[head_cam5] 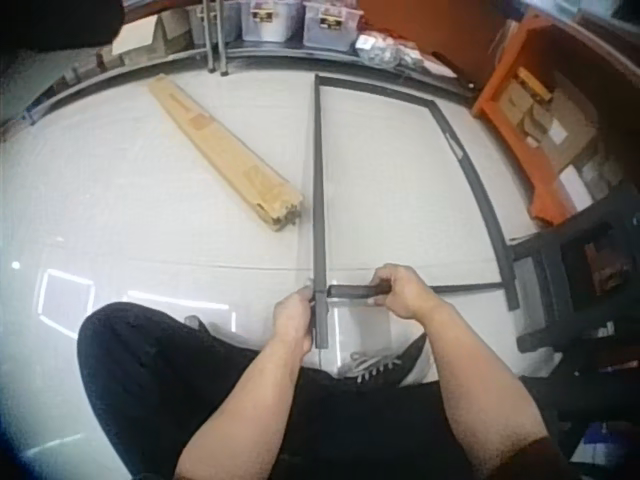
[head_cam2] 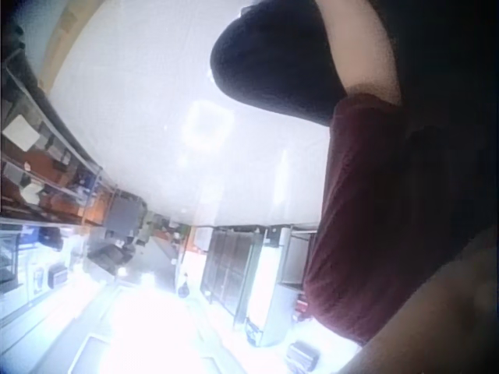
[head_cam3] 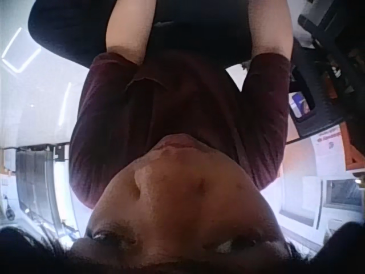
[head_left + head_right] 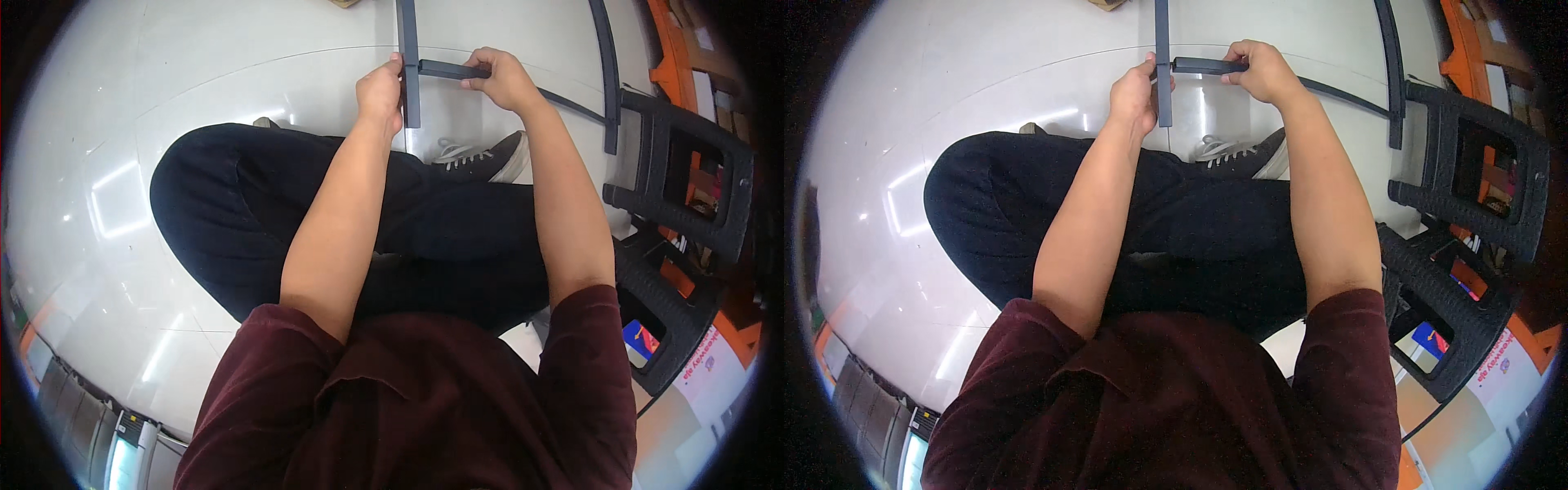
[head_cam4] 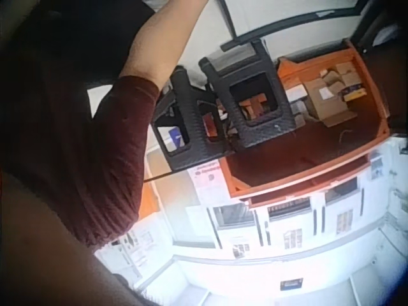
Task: The person assembles a black frame by inserting and tightening screws with an Allen key, joining multiple metal segments while seated on the floor.
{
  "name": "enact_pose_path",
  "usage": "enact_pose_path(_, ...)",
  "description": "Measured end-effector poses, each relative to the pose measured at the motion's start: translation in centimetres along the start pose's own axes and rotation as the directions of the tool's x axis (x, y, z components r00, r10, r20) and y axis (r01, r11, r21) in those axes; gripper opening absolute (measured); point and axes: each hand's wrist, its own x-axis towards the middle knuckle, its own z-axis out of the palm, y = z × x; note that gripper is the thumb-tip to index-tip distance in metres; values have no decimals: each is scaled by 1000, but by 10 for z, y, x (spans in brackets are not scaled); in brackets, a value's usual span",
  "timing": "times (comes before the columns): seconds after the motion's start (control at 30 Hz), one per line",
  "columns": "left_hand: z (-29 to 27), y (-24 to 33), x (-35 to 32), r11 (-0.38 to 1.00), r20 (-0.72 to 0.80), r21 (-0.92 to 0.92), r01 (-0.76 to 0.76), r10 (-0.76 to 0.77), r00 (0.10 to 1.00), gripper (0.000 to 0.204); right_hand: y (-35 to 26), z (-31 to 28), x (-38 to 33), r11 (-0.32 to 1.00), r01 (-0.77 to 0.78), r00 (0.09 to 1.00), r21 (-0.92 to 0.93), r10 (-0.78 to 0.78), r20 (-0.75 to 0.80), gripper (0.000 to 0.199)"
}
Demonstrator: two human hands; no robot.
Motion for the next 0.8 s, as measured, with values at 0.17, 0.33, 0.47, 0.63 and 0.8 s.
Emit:
enact_pose_path(0.17,1,-8,6,996,-42,-55,-76,74,996,28,-3,-4,-4,999,-6,1000,-46,6,-9,22)
enact_pose_path(0.33,2,-15,1,989,-134,-62,-132,123,983,28,10,-3,-1,996,59,996,-66,-62,-57,22)
enact_pose_path(0.47,-2,-22,7,980,-219,27,-195,196,956,30,-9,-9,-4,989,39,999,-145,-43,-26,24)
enact_pose_path(0.63,-7,-25,15,958,-162,149,-246,269,949,28,-18,-17,-8,989,-89,994,-118,96,57,26)
enact_pose_path(0.8,-7,-20,15,934,-98,218,-282,308,946,17,-11,-15,-7,983,70,997,-170,-75,-22,29)
